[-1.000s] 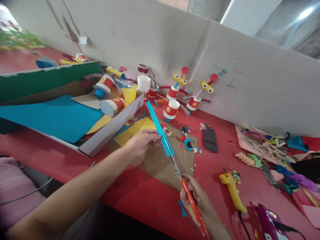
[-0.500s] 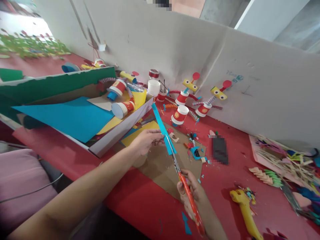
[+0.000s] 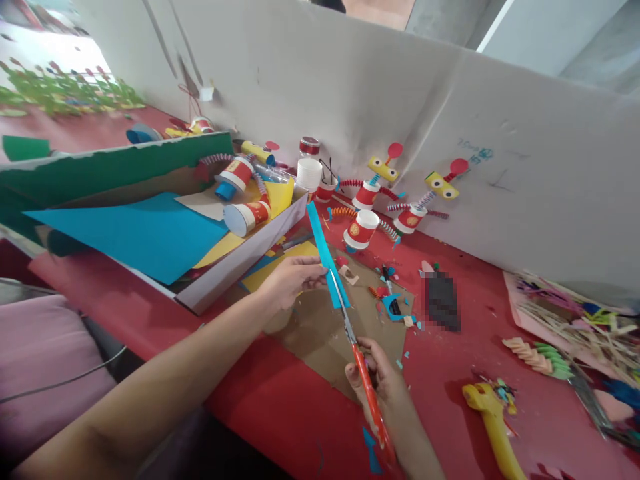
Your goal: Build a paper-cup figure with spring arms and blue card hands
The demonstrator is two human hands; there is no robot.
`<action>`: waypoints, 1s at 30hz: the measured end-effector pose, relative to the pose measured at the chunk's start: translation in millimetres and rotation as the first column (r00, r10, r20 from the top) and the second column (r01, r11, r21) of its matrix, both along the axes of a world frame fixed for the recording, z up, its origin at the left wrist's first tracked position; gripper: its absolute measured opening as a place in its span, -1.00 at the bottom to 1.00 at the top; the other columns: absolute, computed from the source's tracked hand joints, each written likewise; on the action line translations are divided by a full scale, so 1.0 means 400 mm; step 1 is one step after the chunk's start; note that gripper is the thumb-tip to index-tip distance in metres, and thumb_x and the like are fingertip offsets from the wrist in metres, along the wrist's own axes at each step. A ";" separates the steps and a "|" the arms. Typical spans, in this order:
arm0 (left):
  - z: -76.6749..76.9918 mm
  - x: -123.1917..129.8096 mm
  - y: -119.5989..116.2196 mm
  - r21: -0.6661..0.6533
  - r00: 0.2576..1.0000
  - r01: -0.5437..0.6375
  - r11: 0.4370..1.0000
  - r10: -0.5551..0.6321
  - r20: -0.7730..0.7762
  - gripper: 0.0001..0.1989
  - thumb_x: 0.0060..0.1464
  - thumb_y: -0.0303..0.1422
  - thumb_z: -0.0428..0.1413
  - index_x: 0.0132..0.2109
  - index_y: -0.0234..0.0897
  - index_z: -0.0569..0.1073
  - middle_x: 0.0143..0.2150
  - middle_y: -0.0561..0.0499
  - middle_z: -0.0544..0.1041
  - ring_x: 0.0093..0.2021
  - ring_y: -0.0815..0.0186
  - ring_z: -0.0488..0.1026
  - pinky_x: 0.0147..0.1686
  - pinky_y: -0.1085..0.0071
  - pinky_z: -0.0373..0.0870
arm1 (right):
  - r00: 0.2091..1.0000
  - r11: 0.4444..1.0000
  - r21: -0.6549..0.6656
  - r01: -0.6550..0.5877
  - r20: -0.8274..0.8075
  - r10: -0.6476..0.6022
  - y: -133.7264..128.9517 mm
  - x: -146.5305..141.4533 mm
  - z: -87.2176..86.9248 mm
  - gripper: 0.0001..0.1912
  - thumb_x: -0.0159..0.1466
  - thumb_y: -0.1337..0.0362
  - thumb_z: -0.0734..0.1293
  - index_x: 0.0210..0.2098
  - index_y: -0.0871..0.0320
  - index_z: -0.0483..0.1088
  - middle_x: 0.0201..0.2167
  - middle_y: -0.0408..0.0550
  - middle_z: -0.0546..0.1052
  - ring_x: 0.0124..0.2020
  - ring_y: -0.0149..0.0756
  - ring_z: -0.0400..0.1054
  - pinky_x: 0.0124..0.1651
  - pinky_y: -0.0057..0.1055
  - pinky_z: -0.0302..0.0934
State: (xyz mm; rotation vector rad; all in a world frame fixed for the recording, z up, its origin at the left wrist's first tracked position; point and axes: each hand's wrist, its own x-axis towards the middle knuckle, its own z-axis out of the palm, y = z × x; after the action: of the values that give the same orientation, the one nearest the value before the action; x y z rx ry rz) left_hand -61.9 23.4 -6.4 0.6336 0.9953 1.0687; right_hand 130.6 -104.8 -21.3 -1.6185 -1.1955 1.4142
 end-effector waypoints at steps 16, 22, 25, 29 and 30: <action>0.007 0.017 -0.022 0.094 0.996 0.085 0.992 -0.081 -0.040 -0.91 -0.04 -0.55 0.17 -0.32 -0.37 0.55 -0.47 0.03 0.55 -0.52 0.52 0.43 -0.46 0.60 0.32 | 0.997 0.999 -0.002 -0.042 -0.060 0.042 0.012 0.026 -0.006 -0.42 0.04 -0.15 0.42 -0.07 0.04 0.34 -0.55 -0.26 0.21 -0.65 -0.53 0.00 -0.70 -0.60 -0.14; 0.013 0.016 -0.025 0.094 0.995 0.097 0.991 -0.092 -0.049 -0.93 -0.06 -0.54 0.18 -0.37 -0.37 0.55 -0.49 0.02 0.55 -0.51 0.50 0.42 -0.45 0.57 0.32 | 0.999 0.999 0.039 -0.021 -0.024 0.022 0.010 0.017 -0.008 -0.48 0.06 -0.12 0.41 -0.11 0.05 0.34 -0.57 -0.28 0.19 -0.64 -0.53 -0.03 -0.67 -0.60 -0.12; 0.013 0.016 -0.025 0.094 0.995 0.094 0.991 -0.090 -0.046 -0.93 -0.09 -0.53 0.19 -0.37 -0.38 0.56 -0.48 0.02 0.55 -0.53 0.51 0.41 -0.46 0.58 0.31 | 0.999 0.997 0.059 -0.046 -0.006 0.047 0.008 0.014 -0.006 -0.45 0.07 -0.14 0.40 -0.09 0.07 0.33 -0.56 -0.28 0.20 -0.65 -0.53 -0.04 -0.67 -0.59 -0.12; 0.009 0.016 -0.023 0.106 0.994 0.098 0.990 -0.093 -0.050 -0.93 -0.09 -0.52 0.19 -0.37 -0.38 0.55 -0.47 0.01 0.55 -0.52 0.50 0.42 -0.46 0.59 0.30 | 0.999 0.999 0.036 -0.037 0.019 0.037 0.002 0.014 -0.008 -0.41 0.13 -0.16 0.35 -0.01 0.09 0.32 -0.59 -0.30 0.15 -0.67 -0.55 -0.11 -0.70 -0.59 -0.19; 0.008 0.016 -0.023 0.104 0.994 0.098 0.990 -0.093 -0.055 -0.93 -0.10 -0.52 0.19 -0.37 -0.38 0.55 -0.47 0.01 0.55 -0.52 0.50 0.42 -0.46 0.58 0.30 | 1.000 0.999 0.030 -0.024 0.013 0.024 0.000 0.016 -0.010 -0.40 0.13 -0.17 0.34 0.00 0.09 0.32 -0.59 -0.30 0.14 -0.68 -0.55 -0.13 -0.71 -0.59 -0.21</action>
State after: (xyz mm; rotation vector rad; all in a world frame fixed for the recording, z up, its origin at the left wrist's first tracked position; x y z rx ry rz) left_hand -55.5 14.3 -3.1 0.7911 0.9458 1.0307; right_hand 136.9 -104.6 -25.3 -1.5994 -1.2422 1.3959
